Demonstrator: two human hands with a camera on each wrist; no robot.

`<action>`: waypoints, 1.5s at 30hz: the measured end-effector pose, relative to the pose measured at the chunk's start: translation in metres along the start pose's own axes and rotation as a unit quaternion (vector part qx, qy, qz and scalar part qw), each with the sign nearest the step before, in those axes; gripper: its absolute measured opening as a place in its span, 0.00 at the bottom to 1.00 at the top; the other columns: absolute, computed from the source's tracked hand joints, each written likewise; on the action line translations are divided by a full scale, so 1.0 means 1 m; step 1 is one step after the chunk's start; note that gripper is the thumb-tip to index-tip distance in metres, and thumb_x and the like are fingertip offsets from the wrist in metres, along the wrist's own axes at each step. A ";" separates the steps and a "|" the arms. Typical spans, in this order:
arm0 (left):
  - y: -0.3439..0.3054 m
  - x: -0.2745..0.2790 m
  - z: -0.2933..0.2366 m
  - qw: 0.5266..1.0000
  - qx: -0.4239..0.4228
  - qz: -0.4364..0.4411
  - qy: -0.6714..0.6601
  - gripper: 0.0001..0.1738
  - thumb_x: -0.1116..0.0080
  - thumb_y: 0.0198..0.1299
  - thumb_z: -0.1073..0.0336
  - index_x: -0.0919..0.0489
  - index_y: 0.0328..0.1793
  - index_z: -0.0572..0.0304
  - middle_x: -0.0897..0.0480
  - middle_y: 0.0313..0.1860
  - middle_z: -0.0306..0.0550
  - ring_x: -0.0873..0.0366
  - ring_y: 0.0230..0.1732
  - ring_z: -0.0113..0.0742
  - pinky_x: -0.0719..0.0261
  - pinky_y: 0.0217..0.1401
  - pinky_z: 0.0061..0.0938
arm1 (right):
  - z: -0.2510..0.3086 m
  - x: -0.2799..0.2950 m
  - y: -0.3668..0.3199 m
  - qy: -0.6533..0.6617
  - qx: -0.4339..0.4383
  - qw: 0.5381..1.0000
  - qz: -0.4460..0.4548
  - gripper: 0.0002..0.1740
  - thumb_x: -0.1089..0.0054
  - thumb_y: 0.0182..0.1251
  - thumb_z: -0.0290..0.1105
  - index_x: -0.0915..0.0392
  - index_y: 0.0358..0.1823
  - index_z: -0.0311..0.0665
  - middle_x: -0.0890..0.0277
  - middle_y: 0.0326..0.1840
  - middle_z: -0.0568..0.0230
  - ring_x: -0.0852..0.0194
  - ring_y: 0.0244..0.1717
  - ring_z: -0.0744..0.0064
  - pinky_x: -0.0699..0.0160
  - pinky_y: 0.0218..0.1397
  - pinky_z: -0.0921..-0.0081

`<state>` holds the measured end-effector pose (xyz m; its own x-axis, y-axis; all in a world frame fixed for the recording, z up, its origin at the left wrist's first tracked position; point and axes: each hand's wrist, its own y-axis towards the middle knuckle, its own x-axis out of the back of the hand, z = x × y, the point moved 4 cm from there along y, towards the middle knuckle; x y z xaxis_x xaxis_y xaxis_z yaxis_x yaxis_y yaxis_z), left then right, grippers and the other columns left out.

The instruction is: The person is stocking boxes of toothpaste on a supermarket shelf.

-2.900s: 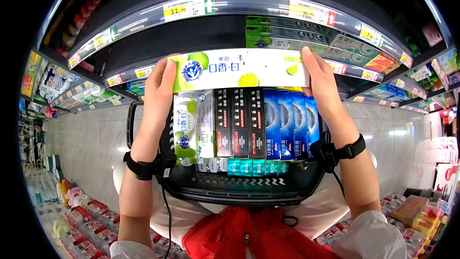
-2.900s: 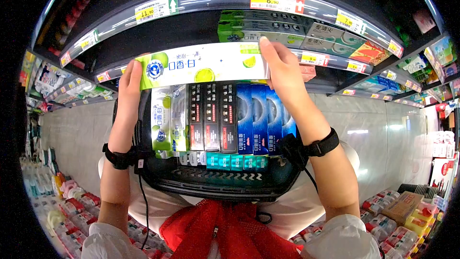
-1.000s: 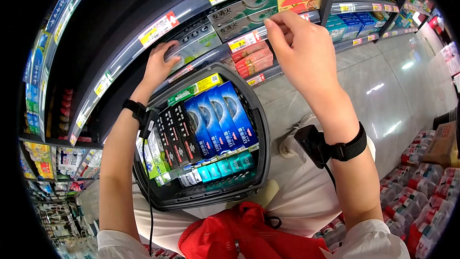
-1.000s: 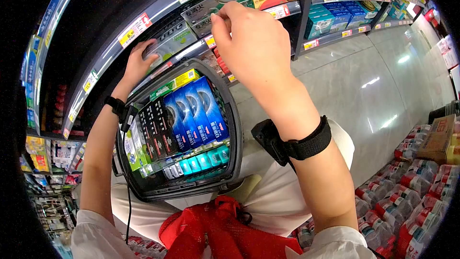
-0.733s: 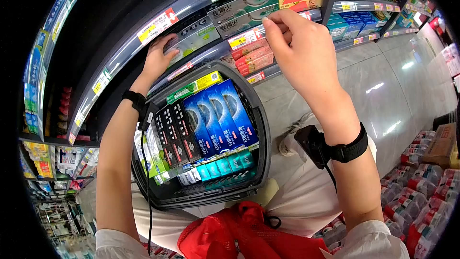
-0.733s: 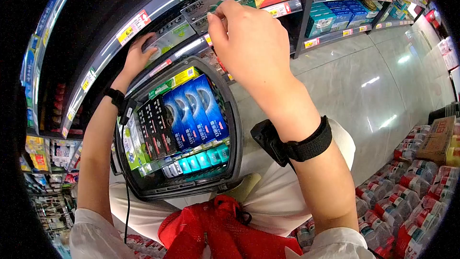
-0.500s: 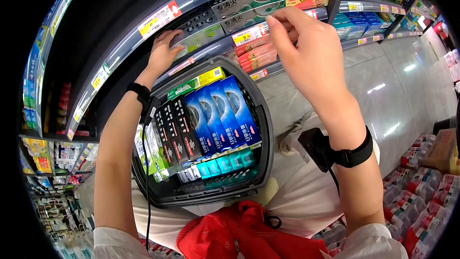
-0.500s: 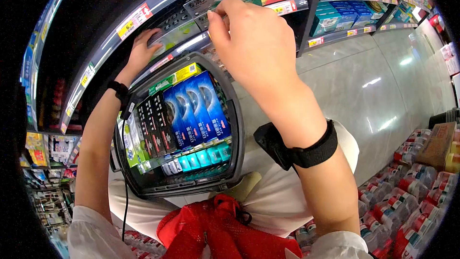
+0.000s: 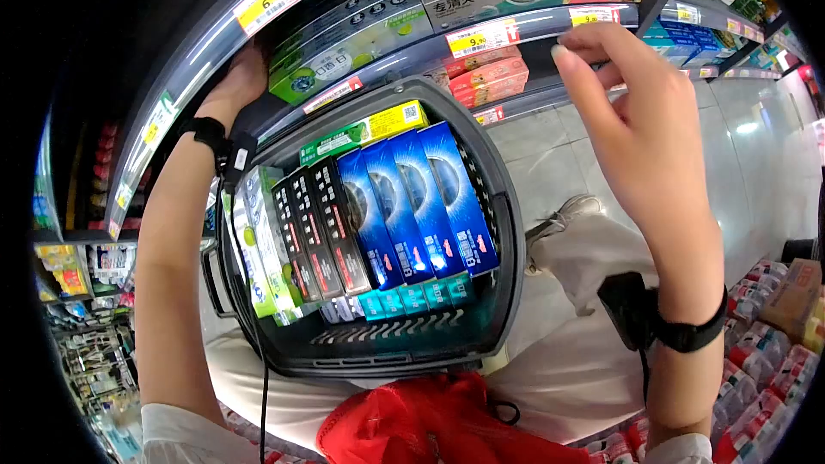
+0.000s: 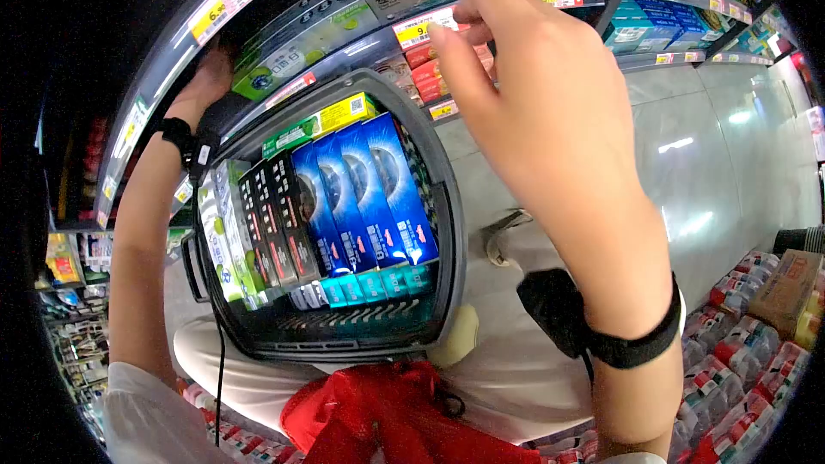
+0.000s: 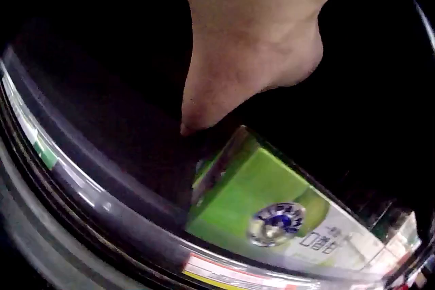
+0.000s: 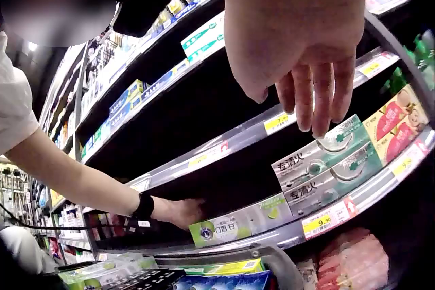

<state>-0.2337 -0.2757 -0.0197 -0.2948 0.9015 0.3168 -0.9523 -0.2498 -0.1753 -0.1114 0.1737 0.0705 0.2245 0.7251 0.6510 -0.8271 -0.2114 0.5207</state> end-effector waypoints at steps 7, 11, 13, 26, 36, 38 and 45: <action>0.023 -0.014 0.004 0.801 0.070 -0.216 -0.554 0.26 0.62 0.59 0.67 0.40 0.66 0.64 0.41 0.67 0.60 0.48 0.68 0.55 0.55 0.73 0.38 | -0.007 0.007 -0.005 -0.022 -0.067 0.994 0.085 0.11 0.51 0.62 0.28 0.28 0.44 0.31 0.24 0.40 0.62 0.30 0.32 0.77 0.33 0.35 0.83; 0.045 -0.020 0.005 0.821 0.068 -0.220 -0.522 0.26 0.62 0.59 0.67 0.40 0.66 0.64 0.41 0.67 0.60 0.48 0.68 0.55 0.55 0.73 0.38 | -0.005 0.006 -0.002 -0.061 -0.069 0.988 0.124 0.13 0.53 0.62 0.29 0.29 0.46 0.30 0.25 0.43 0.59 0.30 0.34 0.75 0.34 0.38 0.81; 0.051 -0.023 0.004 0.822 0.066 -0.220 -0.521 0.26 0.62 0.59 0.67 0.40 0.66 0.64 0.42 0.67 0.60 0.48 0.68 0.55 0.55 0.73 0.38 | -0.003 0.002 0.000 -0.079 -0.063 0.984 0.146 0.14 0.53 0.63 0.31 0.29 0.46 0.30 0.26 0.45 0.58 0.30 0.35 0.74 0.34 0.39 0.80; 0.074 -0.028 0.010 0.831 0.066 -0.225 -0.505 0.27 0.62 0.59 0.68 0.40 0.66 0.64 0.42 0.67 0.60 0.48 0.69 0.55 0.55 0.72 0.38 | -0.004 -0.014 0.010 -0.088 -0.079 0.974 0.191 0.22 0.52 0.61 0.41 0.31 0.47 0.28 0.28 0.47 0.54 0.29 0.36 0.71 0.34 0.39 0.77; 0.069 -0.030 0.017 0.840 0.064 -0.225 -0.490 0.27 0.62 0.59 0.68 0.40 0.66 0.64 0.42 0.67 0.60 0.49 0.69 0.55 0.54 0.72 0.38 | 0.005 -0.019 0.008 -0.028 -0.048 0.987 0.150 0.17 0.49 0.57 0.34 0.30 0.43 0.27 0.27 0.43 0.54 0.31 0.34 0.69 0.34 0.38 0.77; 0.073 -0.030 0.019 0.841 0.064 -0.227 -0.486 0.27 0.62 0.59 0.68 0.41 0.66 0.64 0.43 0.67 0.60 0.49 0.69 0.55 0.54 0.72 0.38 | 0.002 -0.020 0.006 -0.027 -0.055 0.987 0.151 0.16 0.48 0.57 0.33 0.30 0.43 0.27 0.27 0.43 0.54 0.31 0.35 0.69 0.34 0.38 0.76; 0.084 -0.032 0.021 0.844 0.069 -0.230 -0.479 0.27 0.62 0.59 0.68 0.41 0.66 0.64 0.43 0.67 0.60 0.49 0.69 0.55 0.54 0.72 0.38 | -0.001 -0.024 0.008 -0.023 -0.059 0.987 0.146 0.17 0.47 0.56 0.31 0.30 0.44 0.27 0.27 0.41 0.54 0.30 0.34 0.67 0.33 0.38 0.75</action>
<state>-0.3058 -0.3330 -0.0250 0.2433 0.2318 0.9418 -0.9640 -0.0492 0.2612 -0.1237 0.1555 0.0579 -0.0119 0.6131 0.7899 -0.9135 -0.3279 0.2407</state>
